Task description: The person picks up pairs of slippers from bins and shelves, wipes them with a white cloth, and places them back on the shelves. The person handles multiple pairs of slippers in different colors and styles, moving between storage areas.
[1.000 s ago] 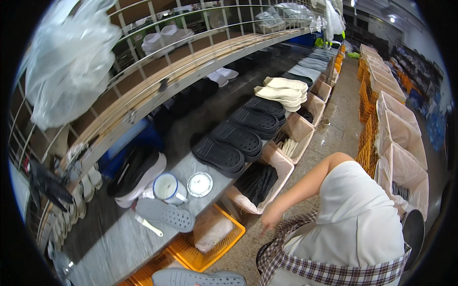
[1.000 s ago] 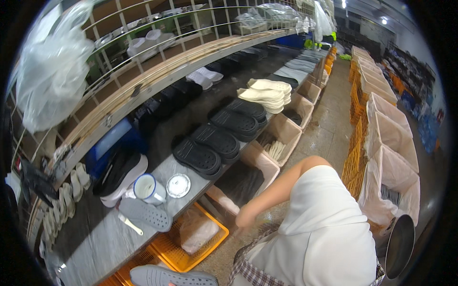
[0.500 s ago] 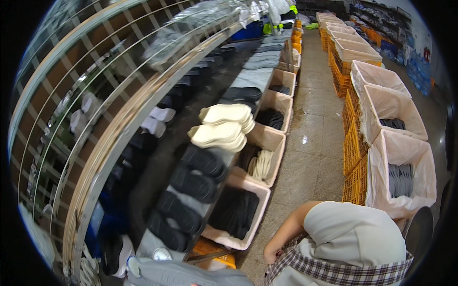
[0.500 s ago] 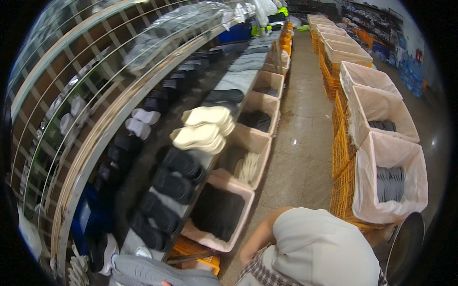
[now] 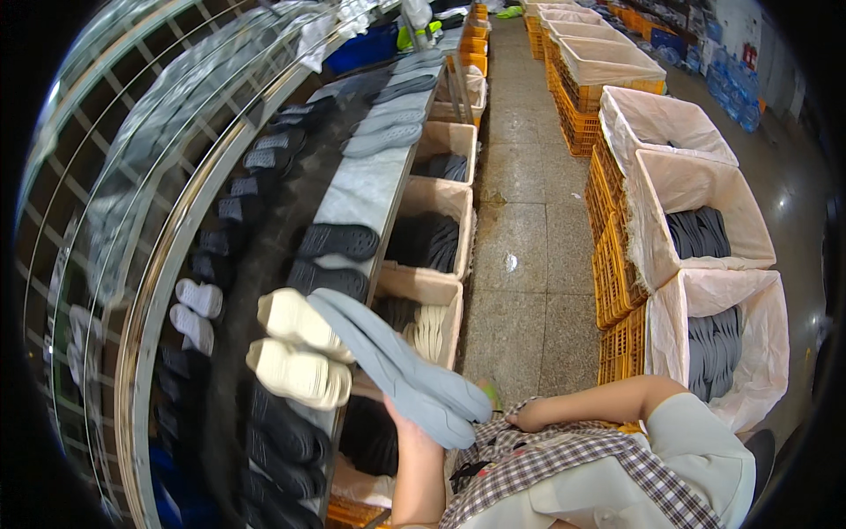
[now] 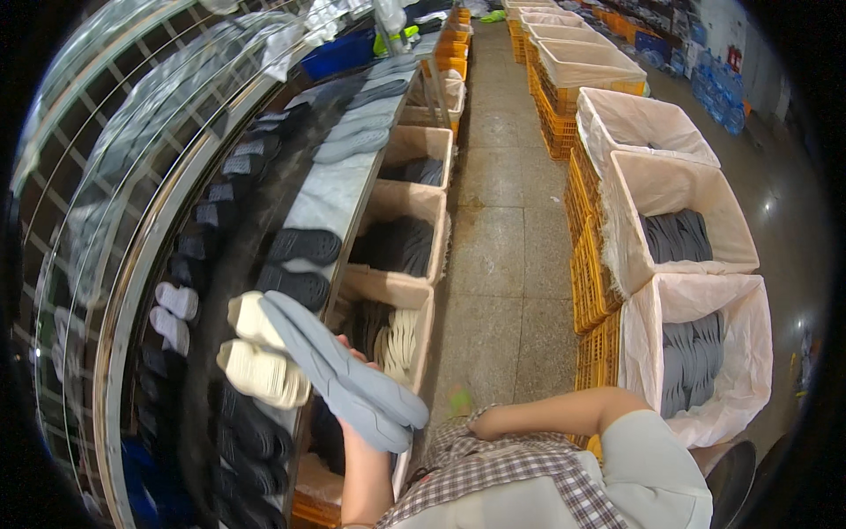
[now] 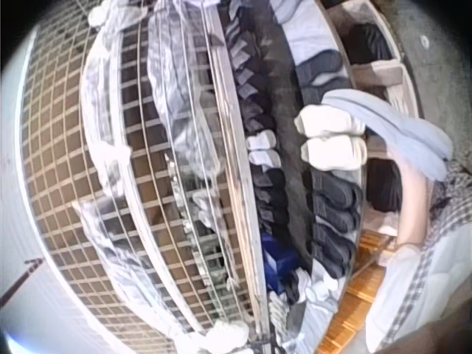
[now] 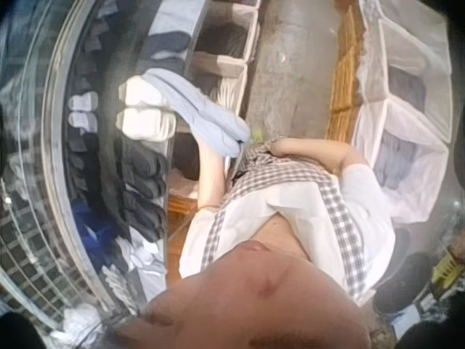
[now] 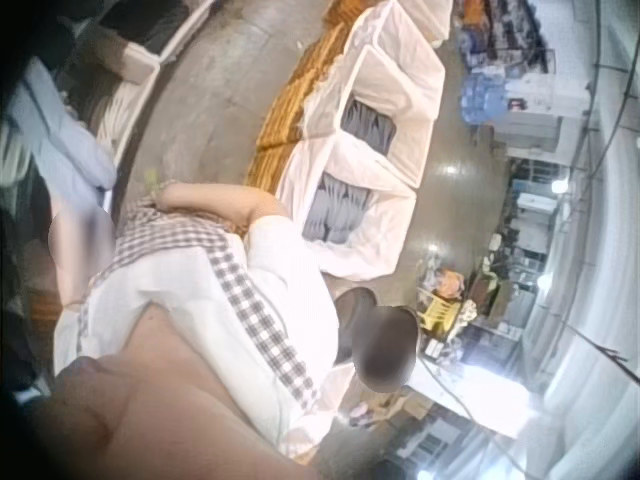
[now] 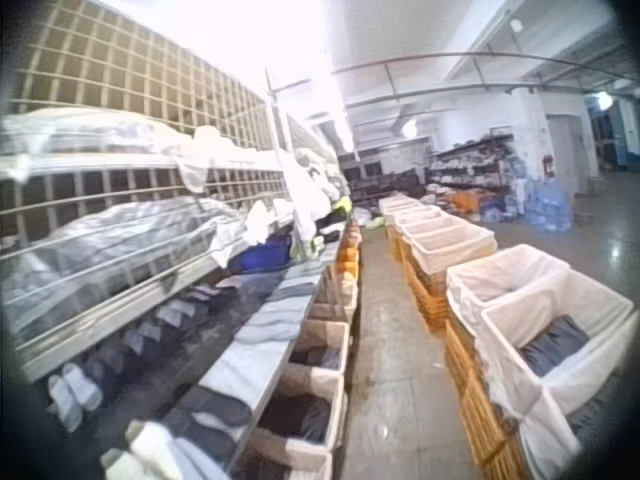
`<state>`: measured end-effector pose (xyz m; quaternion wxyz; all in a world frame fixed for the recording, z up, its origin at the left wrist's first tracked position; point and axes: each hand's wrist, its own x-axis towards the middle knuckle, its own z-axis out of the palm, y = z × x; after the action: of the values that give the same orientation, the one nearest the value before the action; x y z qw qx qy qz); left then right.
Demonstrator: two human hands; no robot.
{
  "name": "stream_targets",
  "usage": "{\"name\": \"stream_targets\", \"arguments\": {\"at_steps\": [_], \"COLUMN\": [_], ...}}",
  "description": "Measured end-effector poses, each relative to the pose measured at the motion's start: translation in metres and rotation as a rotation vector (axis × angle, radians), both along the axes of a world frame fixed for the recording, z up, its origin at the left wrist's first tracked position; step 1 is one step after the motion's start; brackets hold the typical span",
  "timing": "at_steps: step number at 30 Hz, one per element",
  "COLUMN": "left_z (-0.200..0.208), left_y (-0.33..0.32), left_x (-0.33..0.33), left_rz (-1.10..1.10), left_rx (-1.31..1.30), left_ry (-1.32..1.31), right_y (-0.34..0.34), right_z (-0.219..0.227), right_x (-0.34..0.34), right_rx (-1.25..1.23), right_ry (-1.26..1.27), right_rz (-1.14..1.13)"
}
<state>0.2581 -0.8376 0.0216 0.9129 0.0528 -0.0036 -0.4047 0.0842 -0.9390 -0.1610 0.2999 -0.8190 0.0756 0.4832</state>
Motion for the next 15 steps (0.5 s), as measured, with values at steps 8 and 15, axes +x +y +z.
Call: {"name": "stream_targets", "arguments": {"at_steps": [8,15], "left_z": [-0.030,-0.006], "left_y": [-0.217,-0.446], "left_x": [0.119,0.221], "left_rz": [-0.252,-0.216], "left_rx": [0.068,0.332], "left_ry": [-0.145,-0.146], "right_y": [-0.212,-0.387], "right_z": [0.055,0.053], "right_x": [0.077,0.058], "right_rx": [0.149,-0.052], "right_ry": [-0.292,-0.567], "right_rz": [-0.287,-0.932]}}
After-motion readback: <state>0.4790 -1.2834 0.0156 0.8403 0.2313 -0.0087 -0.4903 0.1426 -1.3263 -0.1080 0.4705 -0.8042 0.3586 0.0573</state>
